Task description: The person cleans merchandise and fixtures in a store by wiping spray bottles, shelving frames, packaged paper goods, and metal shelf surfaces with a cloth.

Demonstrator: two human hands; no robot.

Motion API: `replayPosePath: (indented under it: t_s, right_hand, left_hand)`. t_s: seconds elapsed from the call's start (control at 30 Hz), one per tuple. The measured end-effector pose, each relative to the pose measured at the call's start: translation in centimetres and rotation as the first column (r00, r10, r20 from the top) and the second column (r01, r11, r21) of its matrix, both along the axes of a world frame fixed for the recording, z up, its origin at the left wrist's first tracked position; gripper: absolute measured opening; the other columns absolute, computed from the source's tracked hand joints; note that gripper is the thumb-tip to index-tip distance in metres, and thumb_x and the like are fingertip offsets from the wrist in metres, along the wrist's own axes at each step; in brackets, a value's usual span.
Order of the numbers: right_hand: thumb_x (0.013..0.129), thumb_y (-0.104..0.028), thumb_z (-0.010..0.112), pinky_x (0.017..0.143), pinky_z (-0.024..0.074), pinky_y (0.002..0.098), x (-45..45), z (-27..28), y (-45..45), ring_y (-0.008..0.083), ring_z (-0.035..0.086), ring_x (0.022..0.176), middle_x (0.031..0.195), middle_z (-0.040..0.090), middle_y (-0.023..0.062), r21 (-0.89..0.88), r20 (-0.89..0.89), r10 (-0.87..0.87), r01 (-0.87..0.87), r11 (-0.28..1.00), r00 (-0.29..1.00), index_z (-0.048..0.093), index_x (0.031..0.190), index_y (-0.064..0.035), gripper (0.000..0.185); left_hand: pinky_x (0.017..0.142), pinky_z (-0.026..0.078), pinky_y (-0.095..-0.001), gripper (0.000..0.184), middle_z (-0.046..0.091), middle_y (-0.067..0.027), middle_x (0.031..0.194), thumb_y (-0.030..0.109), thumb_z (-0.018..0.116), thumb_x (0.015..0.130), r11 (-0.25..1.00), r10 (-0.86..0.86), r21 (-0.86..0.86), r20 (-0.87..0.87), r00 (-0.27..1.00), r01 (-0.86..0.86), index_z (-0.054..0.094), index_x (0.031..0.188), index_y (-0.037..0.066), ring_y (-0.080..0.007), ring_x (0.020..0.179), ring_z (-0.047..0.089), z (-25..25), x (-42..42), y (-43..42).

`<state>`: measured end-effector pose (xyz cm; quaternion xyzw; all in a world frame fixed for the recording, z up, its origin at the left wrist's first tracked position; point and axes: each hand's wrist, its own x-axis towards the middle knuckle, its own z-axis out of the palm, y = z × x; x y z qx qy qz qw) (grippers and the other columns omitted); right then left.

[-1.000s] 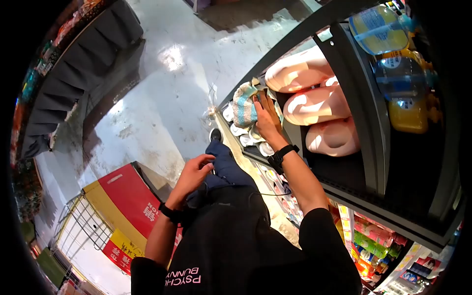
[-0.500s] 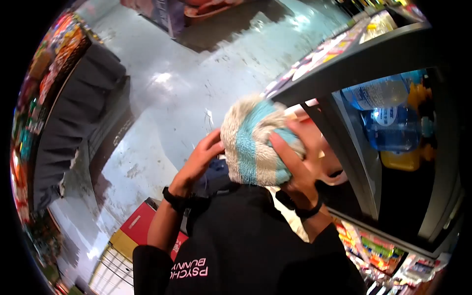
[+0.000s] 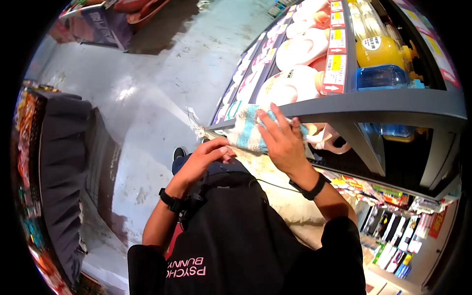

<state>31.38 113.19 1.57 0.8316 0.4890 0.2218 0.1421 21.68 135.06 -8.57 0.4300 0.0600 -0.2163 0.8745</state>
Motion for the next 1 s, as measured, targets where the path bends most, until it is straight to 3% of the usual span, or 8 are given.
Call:
replayPosePath:
  t_s: [0.23,0.3,0.37,0.5,0.63,0.77,0.83,1.0]
  right_hand:
    - [0.088,-0.008,0.058,0.123,0.0022,0.0534,0.6,9.9,7.2,0.0308,0.043,0.139,0.133,0.062,-0.0021,0.123,0.149,-0.369,0.353,0.927,0.917,0.07,0.089,-0.0055,0.012]
    - [0.08,-0.007,0.059,0.117,0.0247,0.0545,1.1,5.5,7.3,0.0361,0.047,0.132,0.128,0.062,0.0137,-0.079,-0.013,-0.377,0.375,0.924,0.926,0.068,0.09,-0.0007,0.014]
    - [0.08,-0.01,0.059,0.118,0.0261,0.0512,0.0,-1.0,7.0,0.0398,0.048,0.13,0.126,0.059,0.0254,-0.257,-0.173,-0.39,0.341,0.904,0.905,0.067,0.098,0.0034,0.024]
    - [0.085,-0.01,0.055,0.116,0.0288,0.0476,-0.4,-12.1,6.8,0.0404,0.049,0.127,0.13,0.058,0.0248,-0.43,-0.117,-0.393,0.31,0.848,0.912,0.063,0.116,0.0056,0.036]
    - [0.081,-0.009,0.057,0.103,0.0372,0.0426,0.2,-16.0,7.5,0.0349,0.054,0.111,0.11,0.061,0.0177,-0.421,-0.285,-0.356,0.217,0.881,0.89,0.069,0.096,0.0003,0.021]
    - [0.074,-0.007,0.064,0.096,0.0389,0.0398,0.0,-12.3,8.0,0.0293,0.053,0.101,0.1,0.059,0.012,-0.269,-0.454,-0.424,0.333,0.904,0.784,0.071,0.078,-0.0044,0.009]
    - [0.076,-0.006,0.062,0.096,0.0399,0.0399,-0.3,-6.7,7.4,0.0279,0.054,0.099,0.101,0.059,0.0112,-0.252,-0.38,-0.471,0.401,0.881,0.796,0.069,0.086,-0.003,0.013]
    - [0.075,-0.005,0.059,0.1,0.039,0.0422,-1.9,8.6,4.7,0.0261,0.055,0.115,0.124,0.062,0.0066,0.211,0.045,-0.298,0.282,0.936,0.954,0.068,0.114,-0.006,0.04]
  left_hand:
    - [0.089,0.048,-0.0302,0.033,0.068,-0.0099,0.101,0.021,0.054,0.099,0.993,-0.114,0.009,-0.031,0.993,0.114,0.06,0.123,-0.002,-0.0156,0.091,0.063,-2.1,-1.2,6.1]
    - [0.09,0.048,-0.0303,0.034,0.068,-0.0097,0.101,0.021,0.054,0.099,0.995,-0.101,0.0,-0.034,0.994,0.101,0.059,0.123,-0.002,-0.0157,0.091,0.063,-2.2,-1.0,7.4]
    - [0.091,0.048,-0.0303,0.035,0.068,-0.0095,0.101,0.022,0.054,0.099,0.996,-0.086,0.0,-0.028,0.996,0.086,0.059,0.123,-0.003,-0.0157,0.092,0.063,-2.3,-1.3,8.8]
    - [0.093,0.048,-0.0324,0.036,0.069,-0.0084,0.102,0.023,0.052,0.099,0.996,-0.06,-0.063,-0.072,0.996,0.055,0.059,0.124,-0.003,-0.0157,0.094,0.063,-3.0,-2.0,10.9]
    - [0.091,0.049,-0.0347,0.038,0.068,-0.0089,0.102,0.023,0.053,0.099,1.0,-0.018,-0.022,-0.08,0.997,0.016,0.058,0.124,-0.004,-0.0166,0.093,0.063,-2.9,-3.2,12.5]
    - [0.087,0.05,-0.0312,0.034,0.067,-0.0089,0.098,0.016,0.054,0.098,0.992,0.032,-0.12,-0.136,0.99,-0.049,0.057,0.124,-0.006,-0.0168,0.089,0.063,-3.7,-4.0,12.9]
    - [0.087,0.051,-0.0325,0.035,0.067,-0.0095,0.098,0.016,0.055,0.097,0.991,-0.023,-0.13,-0.1,0.995,0.01,0.057,0.124,-0.007,-0.018,0.09,0.063,-3.7,-3.5,12.4]
    - [0.089,0.051,-0.0341,0.034,0.066,-0.0075,0.094,0.015,0.054,0.098,0.987,-0.132,-0.106,-0.067,0.989,0.125,0.057,0.124,-0.007,-0.02,0.094,0.064,-3.9,-1.6,10.5]
